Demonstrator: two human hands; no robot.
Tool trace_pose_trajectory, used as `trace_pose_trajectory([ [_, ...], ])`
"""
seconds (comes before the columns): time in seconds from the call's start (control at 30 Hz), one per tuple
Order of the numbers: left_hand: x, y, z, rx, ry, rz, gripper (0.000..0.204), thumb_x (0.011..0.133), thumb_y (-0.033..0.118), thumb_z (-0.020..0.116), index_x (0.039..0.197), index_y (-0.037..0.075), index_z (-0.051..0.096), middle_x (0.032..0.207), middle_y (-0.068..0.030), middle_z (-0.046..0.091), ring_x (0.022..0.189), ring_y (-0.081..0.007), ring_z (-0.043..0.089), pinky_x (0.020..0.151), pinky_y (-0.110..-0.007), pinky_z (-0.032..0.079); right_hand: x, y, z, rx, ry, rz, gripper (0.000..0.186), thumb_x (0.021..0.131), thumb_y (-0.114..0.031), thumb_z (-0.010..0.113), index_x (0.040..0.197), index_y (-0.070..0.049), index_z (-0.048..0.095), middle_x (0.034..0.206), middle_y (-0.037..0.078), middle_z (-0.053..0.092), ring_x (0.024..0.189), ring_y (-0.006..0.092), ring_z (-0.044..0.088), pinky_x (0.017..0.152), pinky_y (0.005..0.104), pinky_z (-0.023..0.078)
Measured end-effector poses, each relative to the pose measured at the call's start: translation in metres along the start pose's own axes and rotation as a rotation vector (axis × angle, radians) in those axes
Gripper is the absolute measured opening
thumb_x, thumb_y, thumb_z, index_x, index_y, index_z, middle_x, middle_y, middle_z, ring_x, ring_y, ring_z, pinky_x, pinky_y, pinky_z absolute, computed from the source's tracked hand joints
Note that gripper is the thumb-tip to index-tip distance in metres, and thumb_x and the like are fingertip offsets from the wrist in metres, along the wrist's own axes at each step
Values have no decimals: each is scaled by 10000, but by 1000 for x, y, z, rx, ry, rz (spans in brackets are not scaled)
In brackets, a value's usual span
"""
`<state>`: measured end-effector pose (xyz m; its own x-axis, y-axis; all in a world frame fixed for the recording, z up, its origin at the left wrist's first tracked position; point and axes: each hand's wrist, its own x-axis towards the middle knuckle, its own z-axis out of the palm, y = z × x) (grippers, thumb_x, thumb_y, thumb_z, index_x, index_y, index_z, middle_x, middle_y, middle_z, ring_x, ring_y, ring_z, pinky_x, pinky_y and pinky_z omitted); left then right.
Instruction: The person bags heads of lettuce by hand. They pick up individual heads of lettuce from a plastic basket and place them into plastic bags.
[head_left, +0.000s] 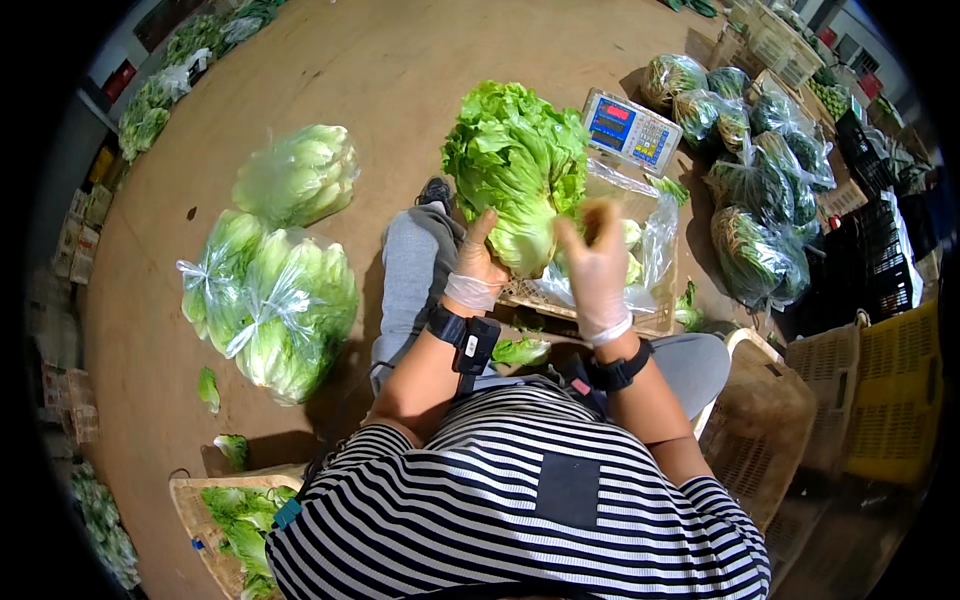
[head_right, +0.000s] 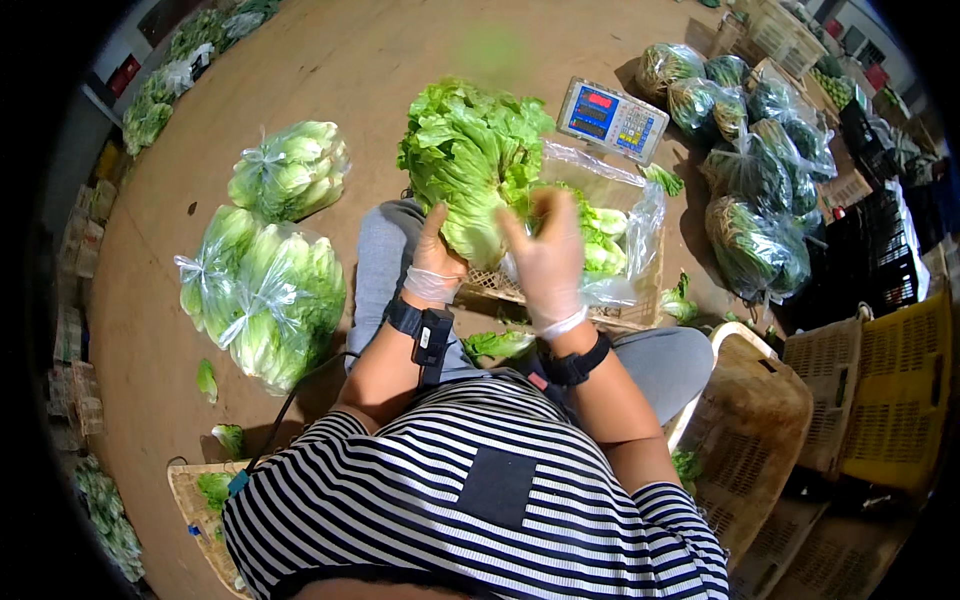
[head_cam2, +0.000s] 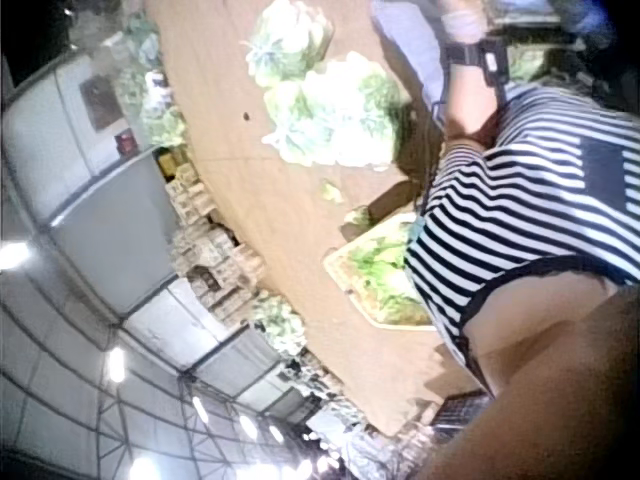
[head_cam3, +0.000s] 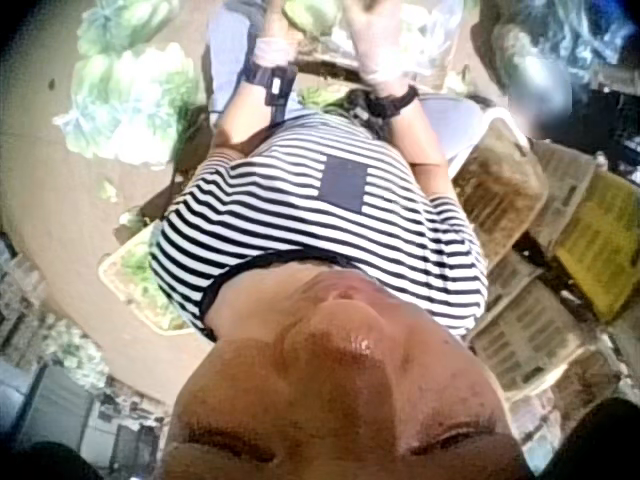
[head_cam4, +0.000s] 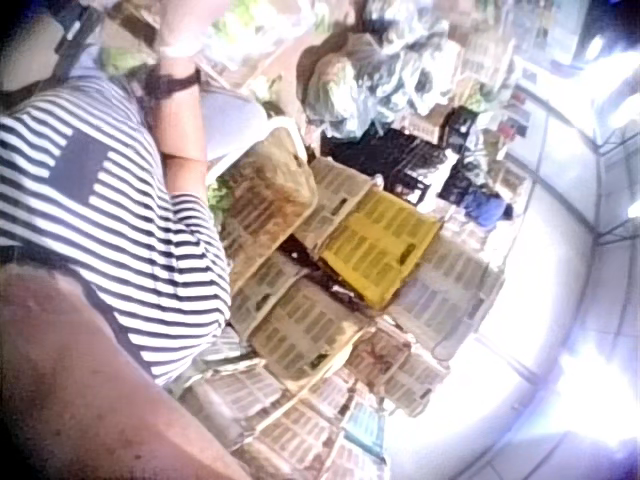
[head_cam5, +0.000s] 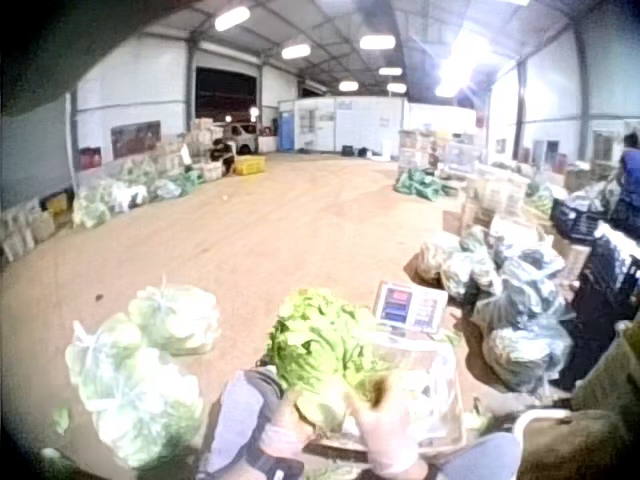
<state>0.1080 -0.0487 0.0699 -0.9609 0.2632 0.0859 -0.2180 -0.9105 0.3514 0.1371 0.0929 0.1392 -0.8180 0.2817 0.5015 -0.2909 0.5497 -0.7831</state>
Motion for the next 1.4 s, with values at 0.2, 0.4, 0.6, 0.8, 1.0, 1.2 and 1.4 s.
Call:
trace_pose_trajectory([
  [0.2,6,-3,2,12,40,193,736,732,457,717,1261,46,412,1187,-87,536,1073,-249,541,932,-396,464,-8,4,19,311,-281,192,241,783,-152,692,895,-18,526,695,24,536,617,120,508,565,268,434],
  [0.4,6,9,27,-15,142,317,732,800,566,570,1341,113,375,1299,-86,475,1161,-270,487,959,-452,430,-27,-3,11,967,5,465,119,889,-178,590,956,-103,527,870,3,537,796,98,498,688,219,405],
  [0.6,-9,35,16,-58,54,396,719,798,532,582,1348,122,370,1315,-81,466,1160,-263,491,968,-446,423,-1,14,1,1179,210,491,170,915,-237,556,972,-86,500,807,9,524,698,121,476,653,227,416],
  [0.8,-17,37,-5,-18,15,456,687,813,474,593,1342,96,371,1283,-93,496,1143,-270,499,986,-450,405,-42,-126,7,697,-964,-439,186,757,-75,661,919,-22,587,929,87,623,877,177,588,790,304,467],
  [1.0,-43,40,27,121,-1,358,675,862,519,515,1353,95,330,1293,-122,462,1152,-278,489,958,-432,433,-18,-74,23,125,-367,-323,210,714,-171,702,842,-65,574,778,86,561,670,238,576,611,327,469],
  [1.2,-28,24,36,281,42,603,795,798,609,544,1349,74,338,1304,-94,443,1164,-256,454,1002,-397,371,-20,-57,36,-42,-125,-456,215,701,-181,702,856,-104,574,783,76,556,648,280,566,553,347,464],
  [1.4,-33,16,70,-4,188,497,740,840,639,438,1323,82,378,1274,-77,468,1134,-242,472,984,-383,386,-12,-45,40,128,32,-782,274,621,-90,732,832,-95,558,726,62,555,584,224,546,506,310,448],
])
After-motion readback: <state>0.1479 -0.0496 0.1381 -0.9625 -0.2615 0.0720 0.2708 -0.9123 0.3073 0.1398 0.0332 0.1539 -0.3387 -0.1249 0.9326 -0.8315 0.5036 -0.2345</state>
